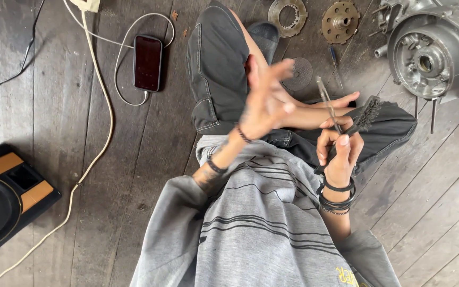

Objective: Sanding and scraping a circular metal engine component by hand to clean or smooth its surface.

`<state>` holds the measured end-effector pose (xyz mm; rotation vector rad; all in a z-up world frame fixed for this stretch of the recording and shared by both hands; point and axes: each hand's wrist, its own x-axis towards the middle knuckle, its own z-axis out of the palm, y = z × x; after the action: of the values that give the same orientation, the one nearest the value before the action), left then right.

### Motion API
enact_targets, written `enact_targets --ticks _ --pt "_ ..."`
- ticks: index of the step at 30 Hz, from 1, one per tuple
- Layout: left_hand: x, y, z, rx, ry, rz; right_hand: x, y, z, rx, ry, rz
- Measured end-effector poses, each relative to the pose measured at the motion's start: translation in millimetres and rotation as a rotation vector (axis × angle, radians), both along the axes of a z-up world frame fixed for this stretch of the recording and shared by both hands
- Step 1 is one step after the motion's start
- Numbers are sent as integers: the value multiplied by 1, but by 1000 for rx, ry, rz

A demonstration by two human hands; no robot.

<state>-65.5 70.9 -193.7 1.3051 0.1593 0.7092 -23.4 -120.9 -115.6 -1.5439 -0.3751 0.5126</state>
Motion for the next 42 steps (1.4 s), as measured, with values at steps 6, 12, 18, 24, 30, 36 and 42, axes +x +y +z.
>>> enact_targets --ticks 6,12,18,24,30,36,42 --pt "6 -25 15 -629 22 -522 -5 29 26 -54 -43 172" --pt "6 -44 7 -603 5 -464 -10 33 38 -87 -8 276" --pt "7 -8 54 -508 120 -464 -2 16 59 -339 -117 53" --pt "13 -12 71 -525 211 -342 -16 13 55 -463 -210 253" --pt "14 -18 90 -578 44 -312 -7 7 40 -542 -465 6" --pt "19 -13 86 -440 172 -229 -26 7 42 -439 -428 86" --pt "15 -25 95 -624 -11 -369 -12 4 39 -602 -582 3"
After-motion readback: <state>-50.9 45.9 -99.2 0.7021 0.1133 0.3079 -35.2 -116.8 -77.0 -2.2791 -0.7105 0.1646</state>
